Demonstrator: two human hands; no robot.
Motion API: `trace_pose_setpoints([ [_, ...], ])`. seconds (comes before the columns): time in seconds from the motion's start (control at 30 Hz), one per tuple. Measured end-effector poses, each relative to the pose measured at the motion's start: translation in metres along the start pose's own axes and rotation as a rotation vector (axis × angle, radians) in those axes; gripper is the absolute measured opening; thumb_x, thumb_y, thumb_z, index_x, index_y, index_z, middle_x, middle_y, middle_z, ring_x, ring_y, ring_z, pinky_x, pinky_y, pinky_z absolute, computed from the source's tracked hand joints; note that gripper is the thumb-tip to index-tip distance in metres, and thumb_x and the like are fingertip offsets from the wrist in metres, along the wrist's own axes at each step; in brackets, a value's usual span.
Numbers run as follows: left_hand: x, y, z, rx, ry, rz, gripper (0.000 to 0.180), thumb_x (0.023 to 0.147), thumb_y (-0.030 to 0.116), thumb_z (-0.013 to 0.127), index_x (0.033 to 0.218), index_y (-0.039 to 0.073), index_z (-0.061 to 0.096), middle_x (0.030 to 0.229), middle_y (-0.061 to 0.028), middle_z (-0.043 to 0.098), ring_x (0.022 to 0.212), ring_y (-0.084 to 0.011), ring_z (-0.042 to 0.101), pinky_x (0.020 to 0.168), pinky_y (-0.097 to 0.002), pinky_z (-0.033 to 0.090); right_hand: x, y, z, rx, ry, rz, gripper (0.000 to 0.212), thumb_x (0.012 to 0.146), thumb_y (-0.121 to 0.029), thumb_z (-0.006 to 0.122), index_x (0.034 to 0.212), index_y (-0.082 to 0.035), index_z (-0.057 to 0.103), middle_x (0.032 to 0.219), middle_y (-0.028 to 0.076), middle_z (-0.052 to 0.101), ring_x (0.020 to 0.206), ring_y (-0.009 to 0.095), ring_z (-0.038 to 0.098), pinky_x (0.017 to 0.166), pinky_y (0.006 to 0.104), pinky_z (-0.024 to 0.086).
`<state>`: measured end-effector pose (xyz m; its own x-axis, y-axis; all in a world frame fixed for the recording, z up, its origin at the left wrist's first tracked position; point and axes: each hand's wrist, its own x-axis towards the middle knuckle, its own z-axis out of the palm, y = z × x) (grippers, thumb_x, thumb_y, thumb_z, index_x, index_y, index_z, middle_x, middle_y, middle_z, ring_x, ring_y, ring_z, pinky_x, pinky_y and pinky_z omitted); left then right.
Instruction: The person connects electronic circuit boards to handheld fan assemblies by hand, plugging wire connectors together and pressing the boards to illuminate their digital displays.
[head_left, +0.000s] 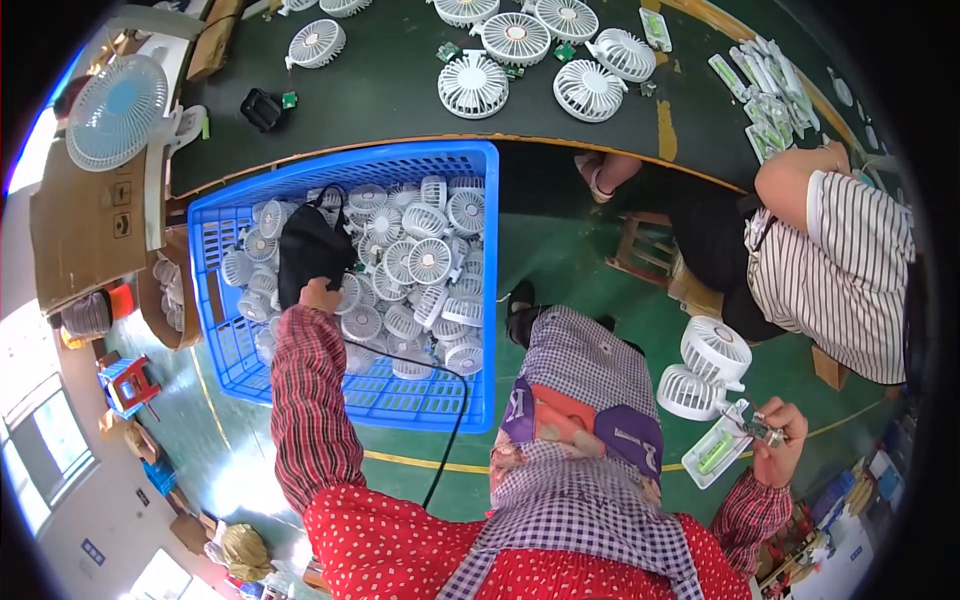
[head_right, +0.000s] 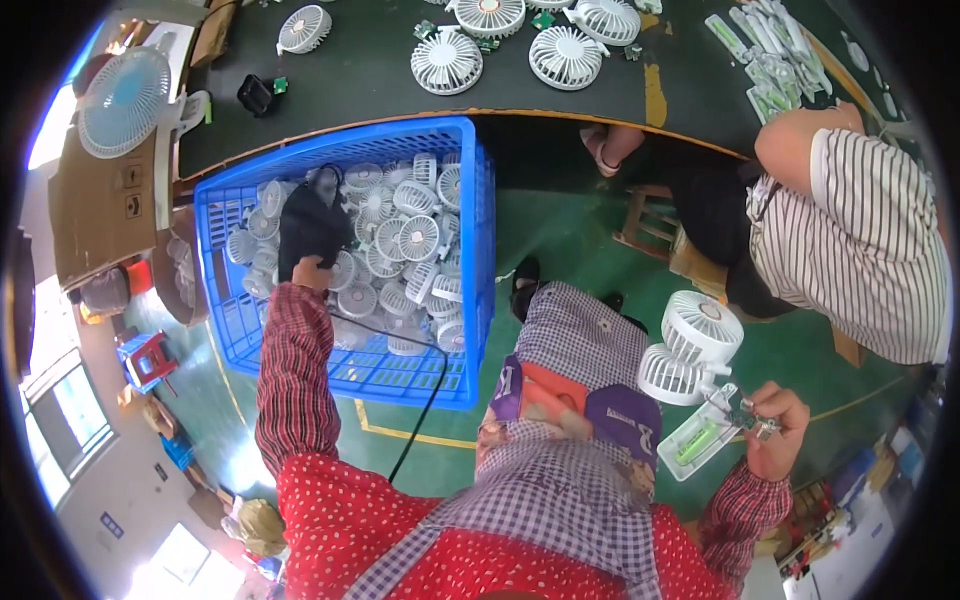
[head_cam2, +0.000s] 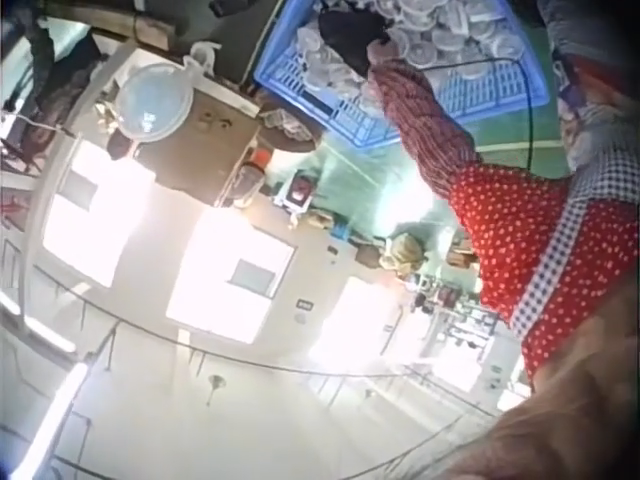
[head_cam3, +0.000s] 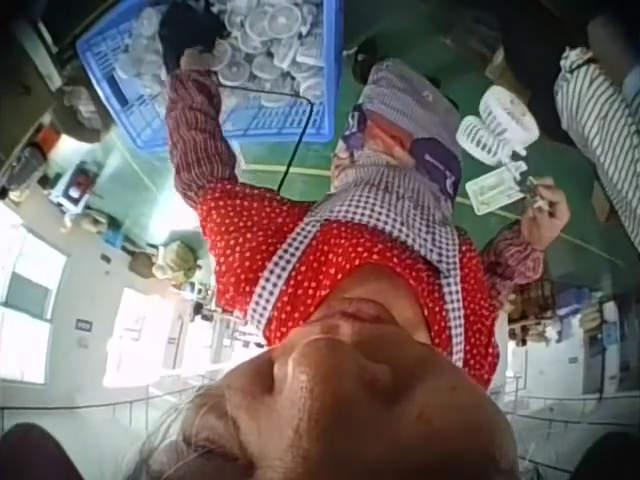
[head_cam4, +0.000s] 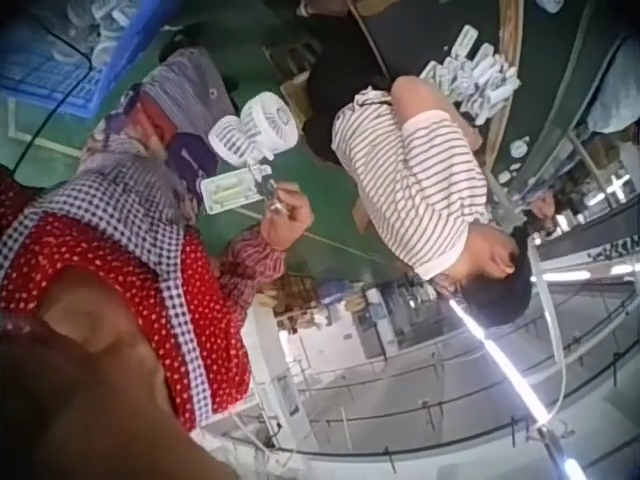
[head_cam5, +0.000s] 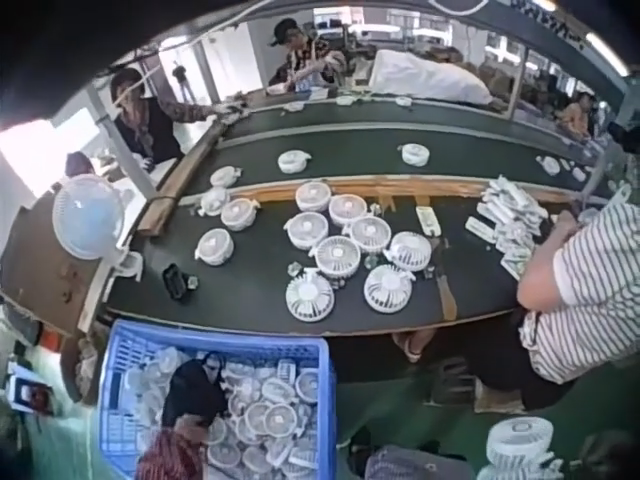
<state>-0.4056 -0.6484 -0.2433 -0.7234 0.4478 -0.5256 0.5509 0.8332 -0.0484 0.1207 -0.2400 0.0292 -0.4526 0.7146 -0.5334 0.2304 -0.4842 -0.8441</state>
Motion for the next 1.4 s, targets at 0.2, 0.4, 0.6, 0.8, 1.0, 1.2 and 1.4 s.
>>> trace_pose_setpoints([
  [0.2, 0.003, -0.013, -0.100, -2.034, -0.351, 0.067, 0.048, 0.092, 0.039, 0.054, 0.110, -0.005, 0.053, 0.071, -0.0050, 0.054, 0.066, -0.0183, 0.052, 0.062, -0.0315, 0.040, 0.010, -0.008, 0.004, -0.084, -0.073, -0.045, 0.019, 0.069, 0.004, 0.067, 0.081, -0.001, 0.054, 0.080, 0.008, 0.053, 0.067, 0.010, 0.047, 0.051, 0.0173, 0.035],
  [0.4, -0.018, -0.024, -0.118, -2.473, 0.008, 0.266, 0.079, 0.089, 0.050, 0.051, 0.137, -0.008, 0.030, 0.126, -0.0212, 0.054, 0.122, -0.0284, 0.048, 0.100, -0.0398, 0.040, 0.005, -0.001, 0.010, -0.011, -0.047, -0.097, 0.016, 0.072, 0.004, 0.065, 0.083, -0.001, 0.055, 0.082, 0.009, 0.052, 0.064, 0.009, 0.045, 0.048, 0.0164, 0.033],
  [0.6, -0.058, 0.002, -0.150, -2.422, 0.377, 0.581, 0.064, 0.090, 0.022, 0.057, 0.141, -0.001, 0.027, 0.142, -0.0147, 0.040, 0.127, -0.0243, 0.042, 0.106, -0.0481, 0.028, 0.021, 0.001, 0.042, -0.052, -0.028, -0.136, 0.017, 0.070, -0.006, 0.069, 0.081, 0.001, 0.059, 0.076, 0.011, 0.057, 0.056, 0.009, 0.046, 0.045, 0.0198, 0.033],
  [0.8, -0.067, 0.090, -0.228, -2.557, -0.197, 1.682, 0.025, 0.085, 0.010, 0.063, 0.109, 0.005, 0.061, 0.109, -0.0051, 0.064, 0.076, -0.0117, 0.065, 0.064, -0.0268, 0.047, 0.005, -0.005, 0.045, 0.031, 0.023, -0.236, 0.017, 0.074, -0.006, 0.069, 0.086, 0.003, 0.062, 0.079, 0.013, 0.058, 0.049, 0.007, 0.042, 0.044, 0.0190, 0.032],
  [1.0, -0.083, 0.215, -0.324, -1.558, 0.111, 2.672, 0.016, 0.090, 0.010, 0.052, 0.084, 0.000, 0.062, 0.078, -0.0060, 0.064, 0.070, -0.0160, 0.062, 0.065, -0.0271, 0.050, 0.008, 0.031, 0.070, 0.197, 0.131, -0.307, 0.031, 0.063, 0.013, 0.050, 0.090, 0.005, 0.063, 0.087, 0.014, 0.061, 0.053, 0.011, 0.046, 0.047, 0.0225, 0.036],
  [1.2, -0.111, 0.379, -0.293, -1.830, -0.956, 2.428, 0.013, 0.090, 0.010, 0.052, 0.085, 0.001, 0.060, 0.079, -0.0056, 0.062, 0.071, -0.0147, 0.060, 0.062, -0.0263, 0.048, -0.017, 0.061, 0.067, 0.305, 0.293, -0.352, 0.027, 0.070, 0.012, 0.051, 0.093, 0.005, 0.064, 0.085, 0.009, 0.061, 0.057, 0.008, 0.047, 0.051, 0.0213, 0.037],
  [1.4, -0.091, 0.424, -0.323, -1.725, -1.627, 1.843, 0.010, 0.090, 0.009, 0.053, 0.085, 0.003, 0.059, 0.080, -0.0052, 0.061, 0.071, -0.0135, 0.058, 0.060, -0.0256, 0.047, -0.044, 0.069, 0.048, 0.284, 0.367, -0.263, 0.026, 0.071, 0.007, 0.057, 0.094, 0.002, 0.068, 0.073, 0.003, 0.063, 0.060, 0.005, 0.051, 0.055, 0.0193, 0.039],
])
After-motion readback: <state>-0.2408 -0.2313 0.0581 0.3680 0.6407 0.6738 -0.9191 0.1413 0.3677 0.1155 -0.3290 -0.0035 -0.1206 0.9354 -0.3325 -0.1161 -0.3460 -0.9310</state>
